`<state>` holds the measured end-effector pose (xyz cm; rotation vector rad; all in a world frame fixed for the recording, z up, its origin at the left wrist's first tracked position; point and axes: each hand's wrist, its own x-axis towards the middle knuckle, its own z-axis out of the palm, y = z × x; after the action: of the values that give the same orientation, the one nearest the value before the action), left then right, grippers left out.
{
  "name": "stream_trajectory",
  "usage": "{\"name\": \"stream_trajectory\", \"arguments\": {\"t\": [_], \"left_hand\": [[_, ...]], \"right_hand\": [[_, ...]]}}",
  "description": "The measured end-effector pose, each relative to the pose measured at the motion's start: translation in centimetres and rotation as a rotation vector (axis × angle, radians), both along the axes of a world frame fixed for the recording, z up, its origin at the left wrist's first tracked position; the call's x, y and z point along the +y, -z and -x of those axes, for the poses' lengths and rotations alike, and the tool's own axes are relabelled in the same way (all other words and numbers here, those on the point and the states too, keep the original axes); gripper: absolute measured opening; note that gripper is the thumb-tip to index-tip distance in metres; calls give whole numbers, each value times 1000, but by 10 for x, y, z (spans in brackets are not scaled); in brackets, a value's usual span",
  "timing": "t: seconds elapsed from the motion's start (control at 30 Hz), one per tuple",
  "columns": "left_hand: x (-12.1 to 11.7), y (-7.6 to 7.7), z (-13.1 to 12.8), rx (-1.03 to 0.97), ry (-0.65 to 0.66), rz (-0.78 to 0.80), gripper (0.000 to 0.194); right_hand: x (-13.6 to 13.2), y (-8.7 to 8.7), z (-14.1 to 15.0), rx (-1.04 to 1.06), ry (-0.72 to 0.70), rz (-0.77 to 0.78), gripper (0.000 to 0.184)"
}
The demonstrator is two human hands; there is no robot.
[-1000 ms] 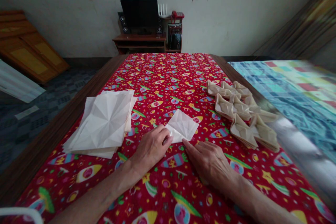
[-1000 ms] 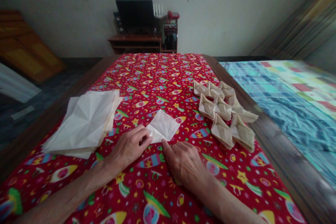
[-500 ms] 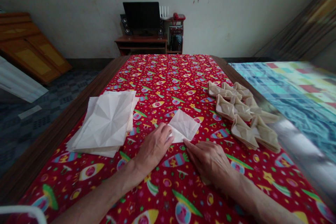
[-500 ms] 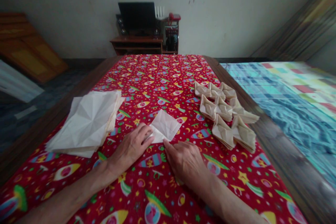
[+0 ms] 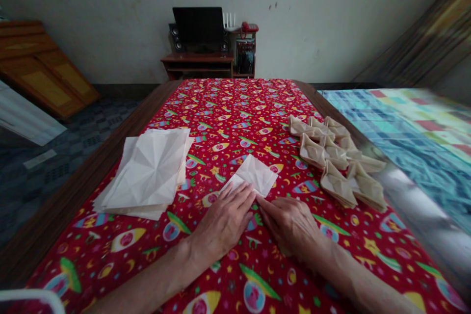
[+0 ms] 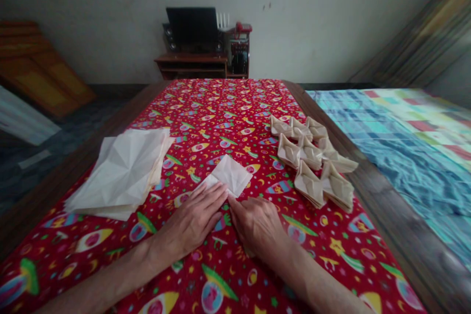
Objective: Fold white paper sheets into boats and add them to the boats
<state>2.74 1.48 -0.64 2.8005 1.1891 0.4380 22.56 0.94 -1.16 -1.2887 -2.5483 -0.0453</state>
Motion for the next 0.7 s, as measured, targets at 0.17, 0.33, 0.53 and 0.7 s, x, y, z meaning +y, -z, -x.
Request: {"name": "stream_trajectory", "arguments": {"t": [0.17,0.33,0.53,0.7], "left_hand": [[-4,-4,4,34,-10,65,48],[-5,-7,12,54,-24,41,46],[-7,-4,27,58,-48,-23,45],[-12,-8,42,133,-69,-58,44]], "right_hand": [[-1,0,-1,16,34,-19,29],[-4,2,-6,50,54,-58,26],[-5,3,-10,36,61,-80,26],[-6,-1,-8,21,69,-53,25]]}}
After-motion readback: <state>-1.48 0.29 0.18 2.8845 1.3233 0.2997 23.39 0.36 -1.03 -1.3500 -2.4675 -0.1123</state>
